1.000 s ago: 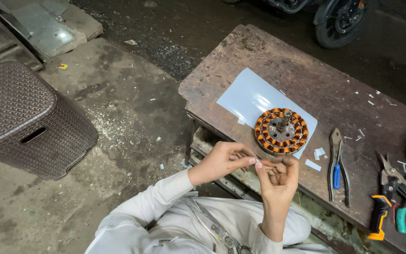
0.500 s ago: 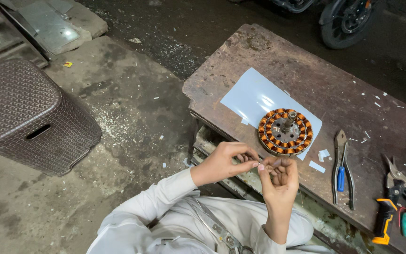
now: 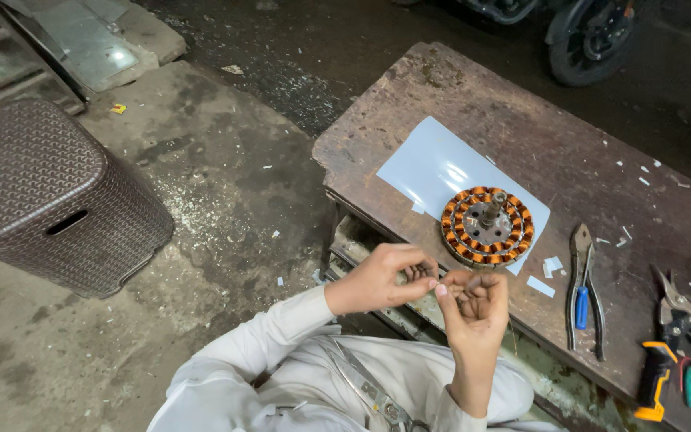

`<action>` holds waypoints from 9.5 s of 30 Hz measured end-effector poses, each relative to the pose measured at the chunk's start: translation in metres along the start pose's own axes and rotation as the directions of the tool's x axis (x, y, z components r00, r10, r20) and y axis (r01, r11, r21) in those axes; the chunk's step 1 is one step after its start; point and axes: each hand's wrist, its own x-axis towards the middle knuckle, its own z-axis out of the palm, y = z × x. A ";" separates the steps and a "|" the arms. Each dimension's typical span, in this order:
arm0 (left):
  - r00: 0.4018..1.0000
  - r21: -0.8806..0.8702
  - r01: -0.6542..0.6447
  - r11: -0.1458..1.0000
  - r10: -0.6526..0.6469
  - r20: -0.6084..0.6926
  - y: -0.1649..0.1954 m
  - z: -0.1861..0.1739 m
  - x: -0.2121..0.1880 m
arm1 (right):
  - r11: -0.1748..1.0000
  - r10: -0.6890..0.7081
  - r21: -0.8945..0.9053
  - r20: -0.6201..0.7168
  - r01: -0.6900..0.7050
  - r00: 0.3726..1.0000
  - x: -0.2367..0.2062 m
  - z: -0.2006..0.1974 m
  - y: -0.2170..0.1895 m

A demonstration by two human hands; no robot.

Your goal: The person works on a circular stator with copper windings, using a hammer to tap the component, then uses pliers and a knife to cut and strip white insulating tape. The person applies small pieces of tape to the stator windings and continues cutting tape segments.

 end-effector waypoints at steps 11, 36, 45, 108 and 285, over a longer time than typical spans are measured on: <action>0.944 -0.468 0.325 0.822 -0.311 0.110 -0.014 0.011 0.004 | 0.988 0.064 0.144 -0.128 -0.045 0.990 0.002 -0.001 -0.012; 0.986 0.700 -0.162 0.695 0.140 0.089 -0.028 -0.020 0.036 | 0.420 -0.539 -0.903 -0.326 -0.087 0.777 0.025 -0.106 -0.015; 0.981 0.614 -0.183 0.768 0.180 0.067 -0.026 -0.027 0.033 | 0.395 -0.497 -0.918 -0.245 -0.034 0.832 0.023 -0.120 -0.013; 0.955 -0.622 0.250 0.742 -0.295 0.031 0.011 0.021 0.016 | 0.439 -0.553 -0.794 0.130 0.420 0.823 -0.004 0.022 -0.066; 0.957 0.296 -0.150 0.943 0.063 0.283 -0.005 0.066 -0.008 | 0.582 -0.571 -0.809 -0.482 -0.087 0.665 -0.096 -0.117 -0.080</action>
